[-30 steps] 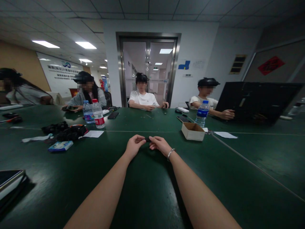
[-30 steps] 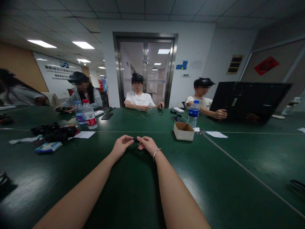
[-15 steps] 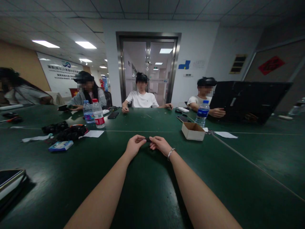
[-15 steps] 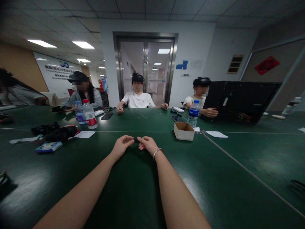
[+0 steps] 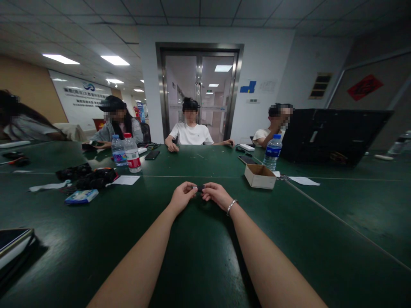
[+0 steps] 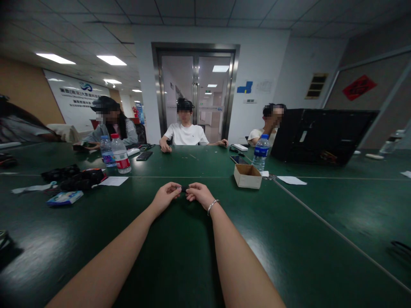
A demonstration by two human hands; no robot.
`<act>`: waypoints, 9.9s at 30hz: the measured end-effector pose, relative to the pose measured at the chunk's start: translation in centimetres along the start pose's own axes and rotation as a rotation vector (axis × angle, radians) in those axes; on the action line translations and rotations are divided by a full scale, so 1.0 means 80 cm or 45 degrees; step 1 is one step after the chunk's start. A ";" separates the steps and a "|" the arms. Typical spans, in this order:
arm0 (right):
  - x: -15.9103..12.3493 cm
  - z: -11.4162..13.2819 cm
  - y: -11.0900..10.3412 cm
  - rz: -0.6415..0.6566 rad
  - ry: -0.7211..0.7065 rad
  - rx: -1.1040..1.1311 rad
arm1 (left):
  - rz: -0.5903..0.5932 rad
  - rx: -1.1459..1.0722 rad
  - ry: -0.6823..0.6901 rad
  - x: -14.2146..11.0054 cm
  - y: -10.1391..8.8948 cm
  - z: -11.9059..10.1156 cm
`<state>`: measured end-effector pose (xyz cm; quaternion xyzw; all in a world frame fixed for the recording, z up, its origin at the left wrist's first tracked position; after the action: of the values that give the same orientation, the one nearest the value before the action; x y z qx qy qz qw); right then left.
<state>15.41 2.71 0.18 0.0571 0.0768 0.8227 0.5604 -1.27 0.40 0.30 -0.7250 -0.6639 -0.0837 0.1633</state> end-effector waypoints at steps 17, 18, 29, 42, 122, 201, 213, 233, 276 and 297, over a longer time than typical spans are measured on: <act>0.002 -0.003 0.000 0.009 -0.031 -0.070 | -0.093 0.154 -0.016 0.000 0.004 0.004; 0.002 -0.003 0.000 0.007 -0.035 -0.062 | -0.085 0.157 -0.004 -0.001 0.005 0.005; -0.001 -0.001 0.001 0.048 -0.014 -0.092 | -0.002 0.139 -0.032 -0.001 0.005 0.004; -0.002 0.001 0.002 0.044 -0.008 -0.074 | 0.011 0.128 -0.024 0.001 0.004 0.010; 0.007 -0.007 0.004 0.029 -0.078 -0.430 | -0.085 0.067 -0.106 0.004 0.001 0.007; 0.013 -0.016 0.026 -0.307 -0.094 -0.042 | -0.161 -0.099 -0.089 0.008 -0.005 0.011; 0.007 -0.011 0.017 -0.328 -0.274 -0.225 | -0.124 -0.032 -0.258 0.011 -0.008 0.014; -0.001 -0.002 0.012 -0.066 -0.030 0.062 | -0.032 -0.114 -0.017 0.000 -0.009 0.000; 0.000 0.001 0.015 -0.054 0.051 0.056 | -0.090 0.038 -0.246 0.007 -0.004 0.012; 0.001 -0.001 0.014 -0.050 0.047 0.057 | -0.033 -0.012 -0.188 0.003 0.000 0.005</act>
<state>14.36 2.41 0.29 0.0531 0.1066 0.8106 0.5734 -1.26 0.78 0.03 -0.7212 -0.6831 -0.0353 0.1095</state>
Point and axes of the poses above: each hand's wrist, its own x-axis towards the middle knuckle, its own y-axis out of the palm, z = x × y, the point moved 1 cm from there along x, towards the middle knuckle, and after that the axes turned 3 degrees about y, right-handed, at the moved point
